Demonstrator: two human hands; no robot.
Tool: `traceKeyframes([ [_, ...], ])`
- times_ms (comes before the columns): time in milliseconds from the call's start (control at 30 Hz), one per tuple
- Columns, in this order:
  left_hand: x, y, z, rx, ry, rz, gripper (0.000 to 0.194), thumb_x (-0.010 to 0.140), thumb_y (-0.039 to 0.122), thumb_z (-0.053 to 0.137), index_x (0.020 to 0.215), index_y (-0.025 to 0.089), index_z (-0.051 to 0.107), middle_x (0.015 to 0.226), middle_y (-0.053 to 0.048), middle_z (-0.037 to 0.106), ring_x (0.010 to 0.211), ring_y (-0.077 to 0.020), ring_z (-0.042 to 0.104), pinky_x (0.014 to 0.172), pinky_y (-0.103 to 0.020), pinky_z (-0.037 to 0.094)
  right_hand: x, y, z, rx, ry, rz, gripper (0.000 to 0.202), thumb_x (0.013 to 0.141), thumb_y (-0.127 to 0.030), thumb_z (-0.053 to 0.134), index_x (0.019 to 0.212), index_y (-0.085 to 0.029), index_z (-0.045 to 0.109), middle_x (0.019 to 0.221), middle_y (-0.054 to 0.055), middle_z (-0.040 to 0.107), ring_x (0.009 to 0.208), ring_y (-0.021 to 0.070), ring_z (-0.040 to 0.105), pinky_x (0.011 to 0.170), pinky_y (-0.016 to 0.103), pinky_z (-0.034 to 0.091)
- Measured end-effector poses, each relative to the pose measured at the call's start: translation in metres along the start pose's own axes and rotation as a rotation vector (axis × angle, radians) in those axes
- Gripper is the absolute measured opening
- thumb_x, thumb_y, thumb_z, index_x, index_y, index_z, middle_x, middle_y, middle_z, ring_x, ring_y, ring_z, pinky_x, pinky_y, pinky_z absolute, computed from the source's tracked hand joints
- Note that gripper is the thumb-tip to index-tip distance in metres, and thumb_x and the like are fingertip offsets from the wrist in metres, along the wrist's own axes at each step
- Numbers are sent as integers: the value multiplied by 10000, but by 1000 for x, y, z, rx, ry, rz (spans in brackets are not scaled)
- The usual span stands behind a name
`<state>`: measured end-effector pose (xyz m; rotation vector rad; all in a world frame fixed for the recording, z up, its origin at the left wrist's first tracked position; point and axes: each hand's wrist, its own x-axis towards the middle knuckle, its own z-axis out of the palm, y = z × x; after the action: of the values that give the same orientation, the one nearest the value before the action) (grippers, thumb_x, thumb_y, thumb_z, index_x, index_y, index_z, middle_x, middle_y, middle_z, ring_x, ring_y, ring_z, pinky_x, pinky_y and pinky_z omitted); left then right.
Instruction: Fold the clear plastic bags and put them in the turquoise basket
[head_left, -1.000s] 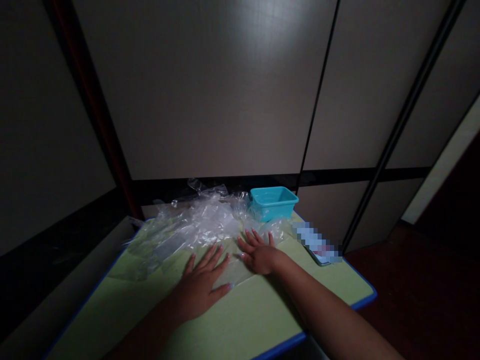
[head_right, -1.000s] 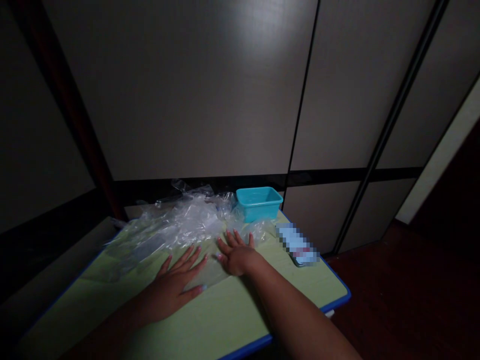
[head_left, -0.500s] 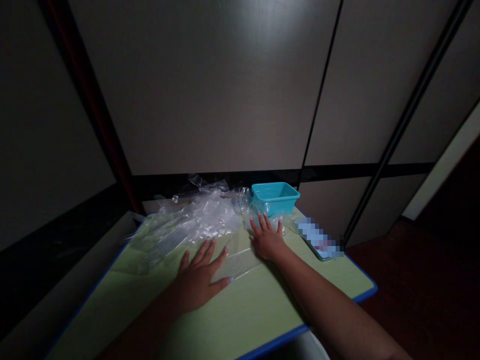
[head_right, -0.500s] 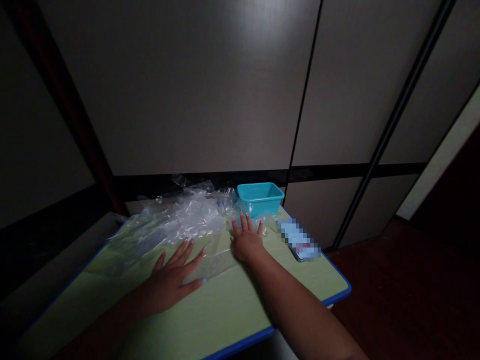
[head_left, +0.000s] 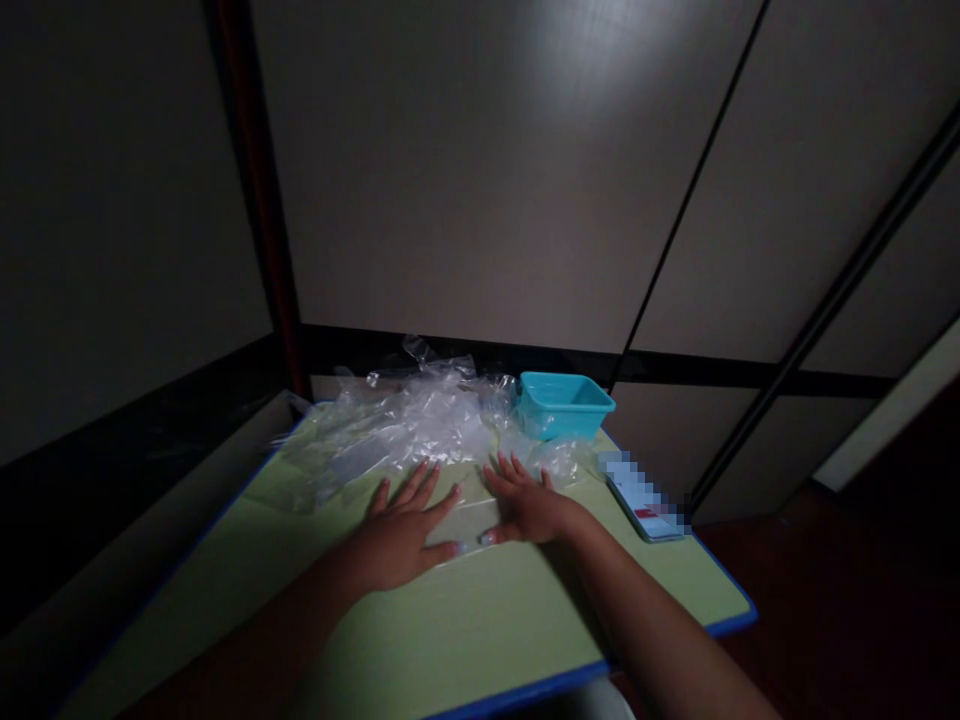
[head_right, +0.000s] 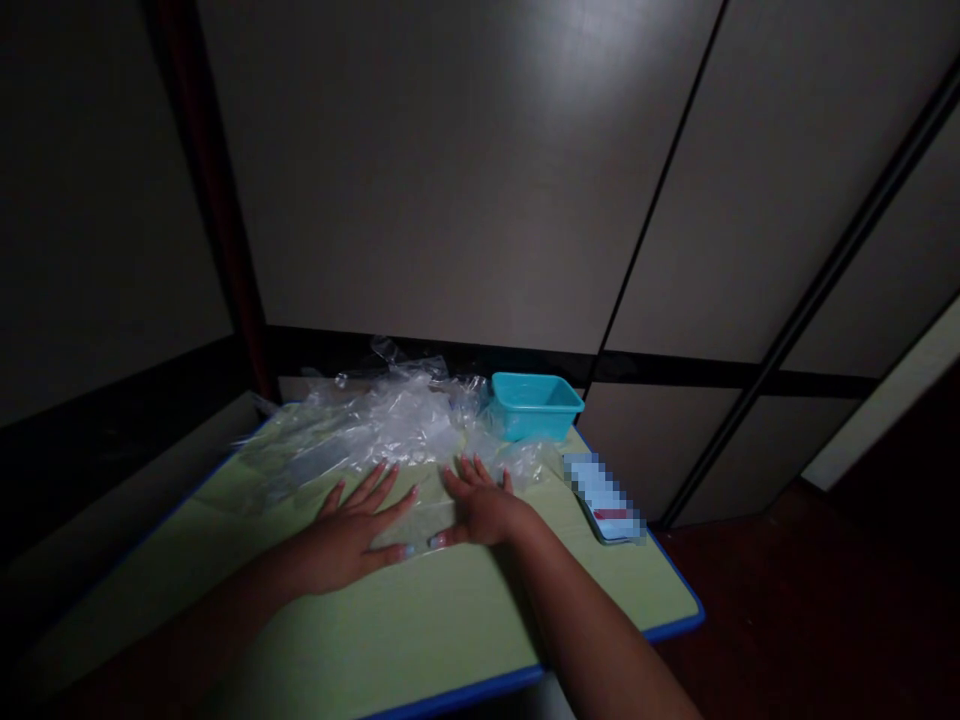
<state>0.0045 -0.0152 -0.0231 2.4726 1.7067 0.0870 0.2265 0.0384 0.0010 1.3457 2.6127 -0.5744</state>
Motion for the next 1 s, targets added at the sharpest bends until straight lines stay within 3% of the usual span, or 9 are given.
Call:
traceKeyframes([
  [200, 0, 1, 1, 28, -28, 3, 662, 804, 600, 359, 1381, 341, 163, 1475, -52, 29, 1345, -292, -53, 1002, -616, 57, 0, 21, -8, -64, 120, 179, 1080, 599, -584, 646, 1414, -268, 11, 1472, 102, -100, 1323, 302, -167, 917, 666, -100],
  [367, 0, -5, -5, 35, 38, -3, 618, 831, 578, 326, 1383, 354, 163, 1481, -39, 64, 1355, -262, -10, 1015, -594, 63, -5, 6, -3, -69, 351, 63, 945, 705, -604, 536, 1418, -255, 24, 1484, 76, -51, 1344, 267, -101, 969, 601, -123],
  [600, 11, -39, -25, 145, 326, -448, 590, 888, 507, 170, 1413, 239, 142, 1480, -138, 81, 1353, -300, 0, 974, -639, 130, -7, -34, 14, -39, 261, -306, 838, 773, -652, 396, 1420, -253, 42, 1483, 72, 11, 1352, 262, -14, 1009, 548, -104],
  [767, 15, -37, -19, 110, 374, -430, 568, 897, 486, 135, 1412, 249, 141, 1484, -135, 76, 1353, -299, -3, 969, -650, 133, -9, -55, 26, -28, 244, -427, 738, 845, -613, 262, 1423, -227, 14, 1481, 59, 64, 1356, 225, 42, 1042, 494, -94],
  [1000, 15, -38, -14, 62, 299, -451, 584, 878, 533, 164, 1398, 271, 202, 1487, -116, 78, 1351, -300, -39, 964, -657, 123, -2, -47, 35, -4, 183, -366, 667, 875, -571, 224, 1423, -236, 43, 1478, 54, 71, 1354, 217, 72, 1035, 527, -80],
])
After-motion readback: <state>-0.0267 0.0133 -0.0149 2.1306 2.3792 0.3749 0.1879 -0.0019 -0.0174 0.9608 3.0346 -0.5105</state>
